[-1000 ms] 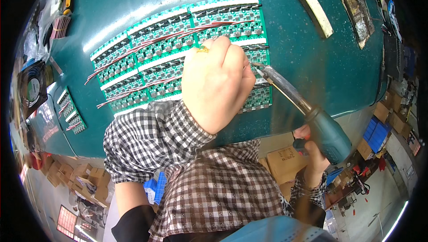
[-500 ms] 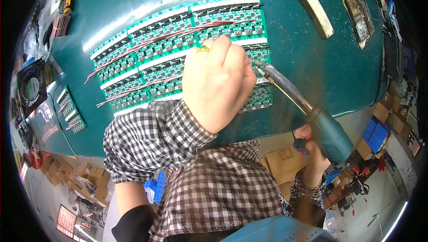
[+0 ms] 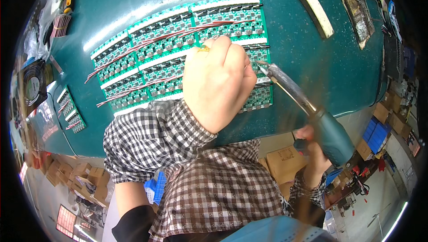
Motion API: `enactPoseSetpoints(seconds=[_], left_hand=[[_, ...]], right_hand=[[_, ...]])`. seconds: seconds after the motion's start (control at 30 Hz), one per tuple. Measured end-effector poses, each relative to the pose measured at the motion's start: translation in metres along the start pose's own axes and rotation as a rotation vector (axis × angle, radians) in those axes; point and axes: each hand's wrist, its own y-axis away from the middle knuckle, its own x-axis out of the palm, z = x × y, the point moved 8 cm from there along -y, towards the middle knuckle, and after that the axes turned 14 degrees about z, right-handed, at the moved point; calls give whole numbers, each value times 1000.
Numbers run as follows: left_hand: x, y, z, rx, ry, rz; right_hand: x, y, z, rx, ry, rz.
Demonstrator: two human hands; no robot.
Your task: The person uses a soldering iron to attach red and white wires to green circuit boards. They repeatedly pick up wires, position them on the board, and apply the soldering iron to secure the connections. The person works on multiple boards, moving them around the table as they progress.
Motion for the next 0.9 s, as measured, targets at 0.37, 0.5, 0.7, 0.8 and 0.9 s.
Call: enactPoseSetpoints(seconds=[0.37, 0.5, 0.7, 0.8, 0.9], left_hand=[[3, 1, 1, 0, -17, 5], [2, 0, 0, 0, -26, 28], [3, -1, -3, 4, -30, 48], [2, -2, -3, -13, -19, 73], [0, -2, -4, -11, -15, 112]], right_hand=[[2, -7, 11, -60, -123, -75], [-2, -10, 9, -102, -171, -108], [-15, -25, -2, -209, -298, -200], [-20, -48, -10, -301, -514, -131], [-23, -74, -11, -360, -673, -119]])
